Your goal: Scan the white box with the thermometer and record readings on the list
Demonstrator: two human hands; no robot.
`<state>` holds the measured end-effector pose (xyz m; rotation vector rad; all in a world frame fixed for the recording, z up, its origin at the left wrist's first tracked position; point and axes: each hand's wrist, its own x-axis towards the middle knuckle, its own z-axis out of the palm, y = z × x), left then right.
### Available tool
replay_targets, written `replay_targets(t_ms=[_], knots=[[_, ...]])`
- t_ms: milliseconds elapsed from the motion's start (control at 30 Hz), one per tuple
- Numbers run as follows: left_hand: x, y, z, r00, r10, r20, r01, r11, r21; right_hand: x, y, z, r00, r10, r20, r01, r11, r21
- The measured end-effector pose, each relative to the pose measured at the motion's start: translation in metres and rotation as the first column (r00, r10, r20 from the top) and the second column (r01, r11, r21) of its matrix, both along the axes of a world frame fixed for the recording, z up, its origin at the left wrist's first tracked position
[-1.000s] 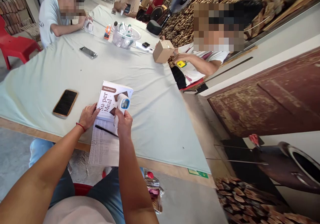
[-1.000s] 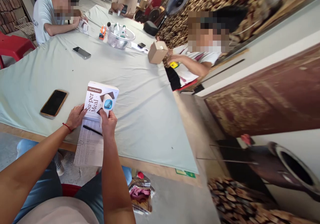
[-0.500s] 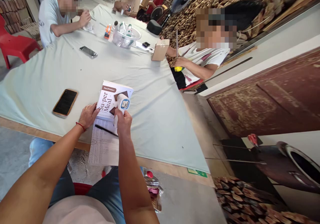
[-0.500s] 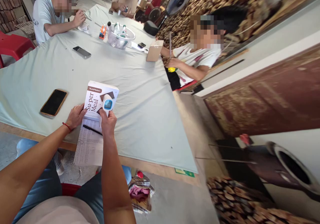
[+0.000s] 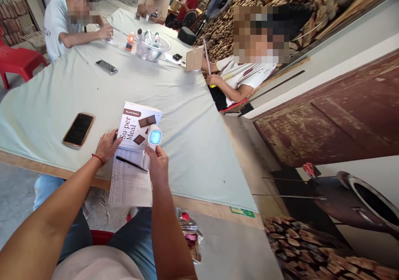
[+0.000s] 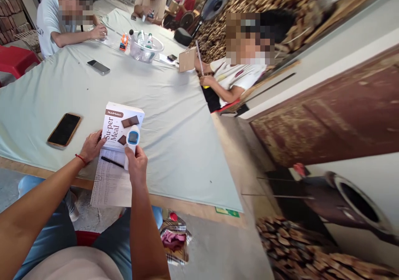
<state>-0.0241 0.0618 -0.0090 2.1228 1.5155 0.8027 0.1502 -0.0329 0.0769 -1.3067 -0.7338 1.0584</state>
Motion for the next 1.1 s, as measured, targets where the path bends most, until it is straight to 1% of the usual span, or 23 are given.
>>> replay_targets(t_ms=[100, 233, 300, 367, 433, 467, 500, 567, 600, 667, 733, 767, 833, 867, 900, 933, 967, 1000, 1033, 1067, 1100], knots=[[0.000, 0.001, -0.001, 1.000, 0.003, 0.009, -0.003, 1.000, 0.005, 0.010, -0.024, -0.003, 0.996, -0.038, 0.076, 0.039, 0.999, -0.019], [-0.001, 0.002, -0.001, 1.000, -0.001, 0.018, 0.001, 1.000, 0.012, 0.021, -0.049, -0.009, 0.990, -0.096, 0.100, 0.101, 0.994, -0.050], [-0.002, 0.003, 0.000, 1.000, -0.007, 0.020, 0.006, 1.000, 0.013, 0.027, -0.056, -0.013, 0.986, -0.112, 0.124, 0.120, 0.991, -0.058], [-0.003, 0.004, 0.001, 1.000, -0.007, 0.022, 0.006, 1.000, 0.015, 0.035, -0.058, -0.020, 0.976, -0.122, 0.183, 0.135, 0.989, -0.062], [-0.004, 0.004, 0.001, 1.000, -0.007, 0.024, 0.007, 1.000, 0.017, 0.048, -0.057, -0.031, 0.939, -0.134, 0.316, 0.164, 0.984, -0.070], [-0.004, 0.004, 0.002, 1.000, -0.010, 0.026, 0.010, 1.000, 0.017, 0.056, -0.056, -0.038, 0.900, -0.139, 0.413, 0.188, 0.979, -0.080], [-0.004, 0.004, 0.003, 1.000, -0.015, 0.025, 0.014, 1.000, 0.018, 0.065, -0.054, -0.046, 0.839, -0.137, 0.527, 0.219, 0.971, -0.095], [-0.005, 0.003, 0.004, 0.999, -0.028, 0.023, 0.027, 0.999, 0.019, 0.083, -0.052, -0.063, 0.665, -0.104, 0.739, 0.300, 0.944, -0.137], [-0.005, 0.003, 0.004, 0.999, -0.032, 0.022, 0.031, 0.999, 0.022, 0.091, -0.051, -0.072, 0.586, -0.062, 0.808, 0.327, 0.930, -0.166], [-0.005, 0.002, 0.005, 0.999, -0.035, 0.020, 0.035, 0.999, 0.029, 0.105, -0.051, -0.087, 0.463, 0.020, 0.886, 0.356, 0.911, -0.207], [-0.004, 0.001, 0.006, 0.999, -0.032, 0.015, 0.031, 0.999, 0.032, 0.112, -0.053, -0.096, 0.374, 0.058, 0.926, 0.370, 0.906, -0.206], [-0.004, 0.000, 0.007, 1.000, -0.028, 0.009, 0.028, 0.999, 0.029, 0.113, -0.054, -0.098, 0.330, 0.044, 0.943, 0.384, 0.906, -0.176], [-0.003, -0.001, 0.008, 1.000, -0.022, -0.009, 0.022, 1.000, 0.017, 0.107, -0.054, -0.098, 0.244, -0.047, 0.969, 0.413, 0.909, -0.061], [-0.002, -0.001, 0.008, 1.000, -0.021, -0.019, 0.021, 1.000, 0.010, 0.102, -0.054, -0.097, 0.218, -0.100, 0.971, 0.401, 0.916, 0.005], [-0.002, -0.001, 0.009, 0.999, -0.020, -0.031, 0.021, 1.000, 0.004, 0.094, -0.053, -0.095, 0.215, -0.139, 0.967, 0.355, 0.933, 0.055], [-0.001, -0.002, 0.009, 0.999, -0.022, -0.043, 0.022, 1.000, 0.001, 0.085, -0.052, -0.094, 0.237, -0.149, 0.960, 0.273, 0.959, 0.081], [-0.001, -0.002, 0.009, 0.998, -0.023, -0.056, 0.023, 1.000, 0.000, 0.075, -0.050, -0.093, 0.270, -0.124, 0.955, 0.164, 0.983, 0.082], [-0.001, -0.003, 0.010, 0.998, -0.023, -0.066, 0.023, 1.000, 0.001, 0.065, -0.048, -0.094, 0.296, -0.072, 0.952, 0.045, 0.997, 0.062], [0.000, -0.003, 0.010, 0.997, -0.023, -0.074, 0.023, 1.000, 0.004, 0.056, -0.046, -0.095, 0.300, -0.015, 0.954, -0.047, 0.998, 0.030], [0.000, -0.004, 0.010, 0.997, -0.023, -0.079, 0.023, 1.000, 0.008, 0.047, -0.043, -0.096, 0.284, 0.034, 0.958, -0.103, 0.995, -0.005], [0.000, -0.004, 0.010, 0.996, -0.024, -0.081, 0.025, 1.000, 0.012, 0.041, -0.041, -0.098, 0.257, 0.072, 0.964, -0.130, 0.991, -0.040]])
